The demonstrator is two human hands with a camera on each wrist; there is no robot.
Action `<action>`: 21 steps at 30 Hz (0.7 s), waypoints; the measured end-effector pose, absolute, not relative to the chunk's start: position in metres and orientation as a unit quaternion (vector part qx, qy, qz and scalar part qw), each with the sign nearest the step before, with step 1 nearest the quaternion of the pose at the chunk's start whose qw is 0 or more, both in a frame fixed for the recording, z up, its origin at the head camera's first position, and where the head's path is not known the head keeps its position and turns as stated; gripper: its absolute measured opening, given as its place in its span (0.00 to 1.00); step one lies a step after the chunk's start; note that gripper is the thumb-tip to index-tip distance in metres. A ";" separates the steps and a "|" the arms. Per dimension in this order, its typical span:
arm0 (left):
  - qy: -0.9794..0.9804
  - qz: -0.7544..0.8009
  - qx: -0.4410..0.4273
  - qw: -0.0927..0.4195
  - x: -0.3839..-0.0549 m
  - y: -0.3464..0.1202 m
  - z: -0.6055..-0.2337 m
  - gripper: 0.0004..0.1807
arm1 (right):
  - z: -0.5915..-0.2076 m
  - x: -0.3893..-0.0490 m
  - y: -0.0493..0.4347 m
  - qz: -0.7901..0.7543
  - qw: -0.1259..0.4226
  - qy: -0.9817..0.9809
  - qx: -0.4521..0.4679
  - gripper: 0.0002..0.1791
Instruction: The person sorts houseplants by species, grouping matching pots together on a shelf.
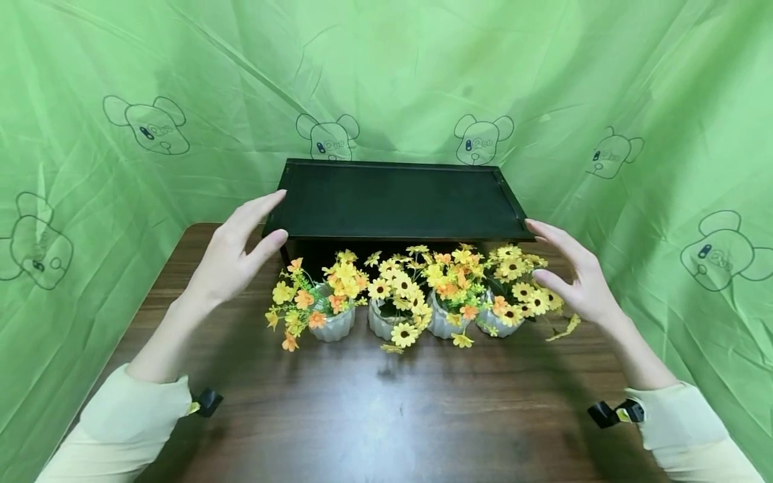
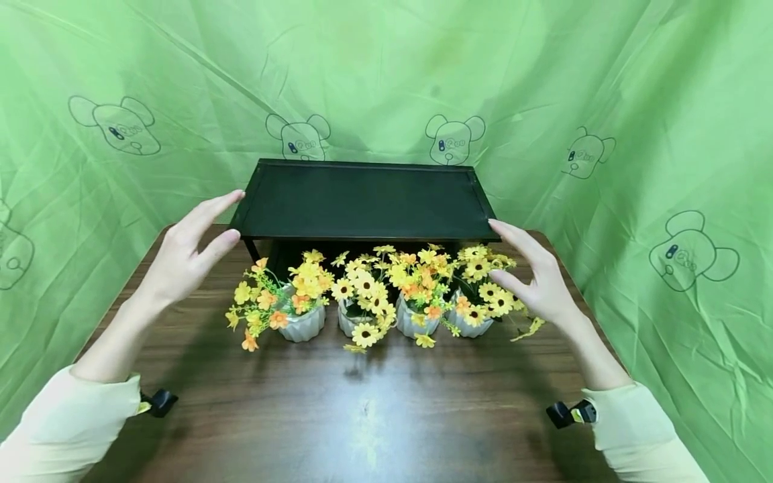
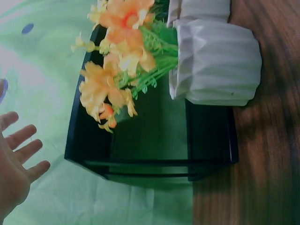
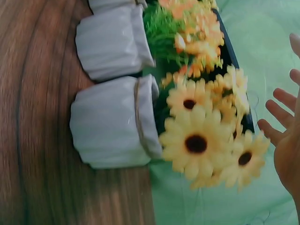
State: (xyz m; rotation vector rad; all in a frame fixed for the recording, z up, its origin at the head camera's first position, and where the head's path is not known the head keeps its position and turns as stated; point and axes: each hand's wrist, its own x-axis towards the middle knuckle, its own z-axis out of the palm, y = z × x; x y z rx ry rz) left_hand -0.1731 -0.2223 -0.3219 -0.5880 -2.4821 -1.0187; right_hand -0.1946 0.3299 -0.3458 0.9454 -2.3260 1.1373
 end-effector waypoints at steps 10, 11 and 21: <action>-0.889 -0.427 -0.108 0.125 -0.189 -0.242 -0.340 0.29 | -0.365 -0.205 0.363 0.404 0.205 -0.849 0.273 0.34; -0.889 -0.431 -0.100 0.117 -0.191 -0.244 -0.342 0.30 | -0.367 -0.206 0.366 0.412 0.202 -0.849 0.263 0.34; -0.884 -0.462 -0.044 0.060 -0.197 -0.257 -0.362 0.33 | -0.392 -0.211 0.401 0.519 0.152 -0.813 0.216 0.31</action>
